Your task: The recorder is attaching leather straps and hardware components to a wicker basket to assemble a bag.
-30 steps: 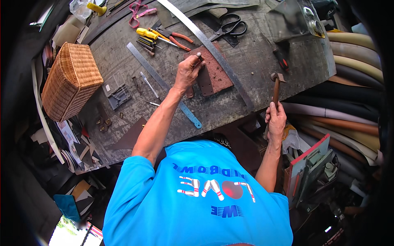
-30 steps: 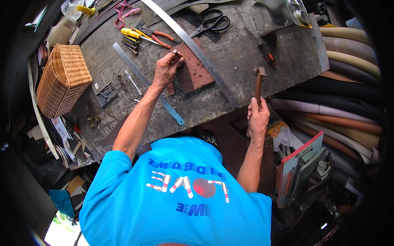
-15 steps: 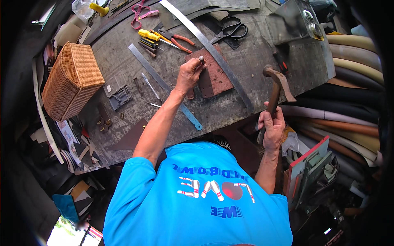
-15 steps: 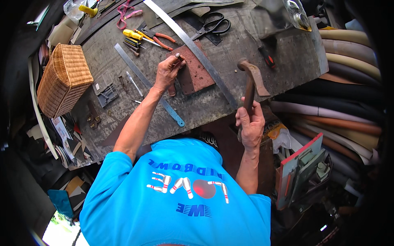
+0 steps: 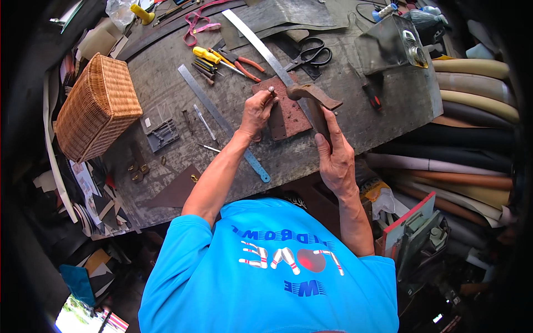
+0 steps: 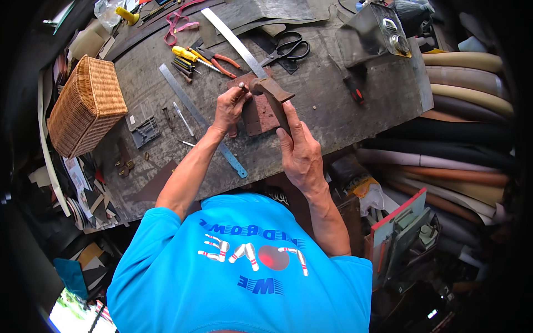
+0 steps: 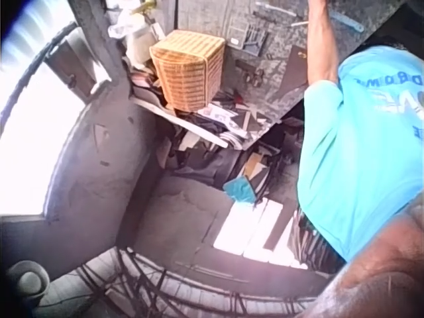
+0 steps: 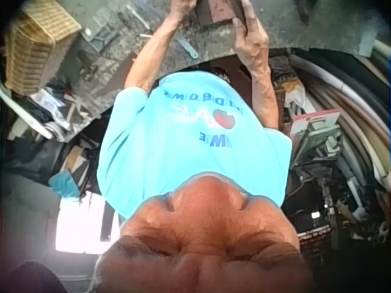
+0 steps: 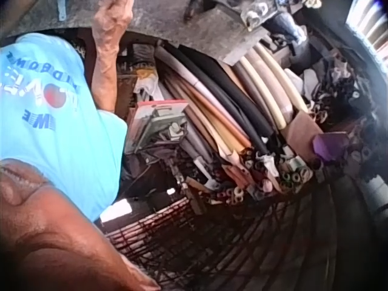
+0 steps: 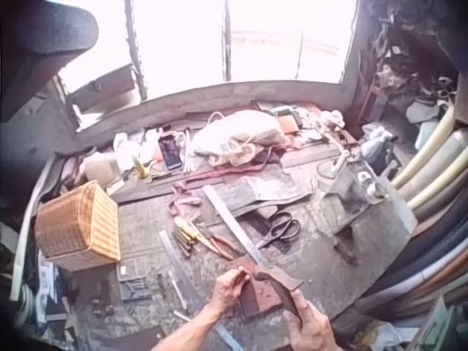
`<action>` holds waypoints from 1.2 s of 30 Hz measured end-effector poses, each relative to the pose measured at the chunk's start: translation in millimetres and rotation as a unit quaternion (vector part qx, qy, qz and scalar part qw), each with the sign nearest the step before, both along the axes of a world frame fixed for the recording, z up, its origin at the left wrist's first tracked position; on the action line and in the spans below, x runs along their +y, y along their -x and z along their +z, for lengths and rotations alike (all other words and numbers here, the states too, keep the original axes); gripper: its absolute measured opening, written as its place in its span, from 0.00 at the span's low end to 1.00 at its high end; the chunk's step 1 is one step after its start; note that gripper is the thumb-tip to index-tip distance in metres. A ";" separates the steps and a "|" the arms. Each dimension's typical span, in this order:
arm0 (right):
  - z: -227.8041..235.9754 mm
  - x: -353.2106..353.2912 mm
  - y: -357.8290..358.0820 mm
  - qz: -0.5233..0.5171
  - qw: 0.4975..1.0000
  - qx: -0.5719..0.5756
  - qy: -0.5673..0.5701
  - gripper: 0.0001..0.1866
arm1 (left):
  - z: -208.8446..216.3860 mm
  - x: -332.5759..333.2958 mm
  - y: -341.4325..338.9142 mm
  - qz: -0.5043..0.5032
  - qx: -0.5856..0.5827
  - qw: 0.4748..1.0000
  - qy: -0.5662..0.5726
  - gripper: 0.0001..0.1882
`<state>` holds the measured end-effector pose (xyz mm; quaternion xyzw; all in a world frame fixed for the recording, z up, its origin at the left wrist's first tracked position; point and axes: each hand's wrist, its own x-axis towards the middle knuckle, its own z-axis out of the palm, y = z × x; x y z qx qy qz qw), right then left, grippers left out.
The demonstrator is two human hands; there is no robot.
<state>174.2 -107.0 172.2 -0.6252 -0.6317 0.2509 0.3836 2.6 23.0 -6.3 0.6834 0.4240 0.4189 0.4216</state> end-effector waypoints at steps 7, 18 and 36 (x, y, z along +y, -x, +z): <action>2.6 -6.6 -4.4 -0.007 0.999 0.034 0.005 0.30 | 3.4 0.0 -1.4 -0.001 0.019 1.000 -0.005 0.07; -2.3 -9.6 -3.3 -0.006 0.996 0.068 0.051 0.29 | -3.7 2.3 -2.4 0.009 -0.001 0.999 0.038 0.08; -11.7 2.9 5.8 0.004 0.998 -0.047 0.034 0.34 | 2.2 -7.2 -8.7 0.035 0.061 0.992 -0.105 0.11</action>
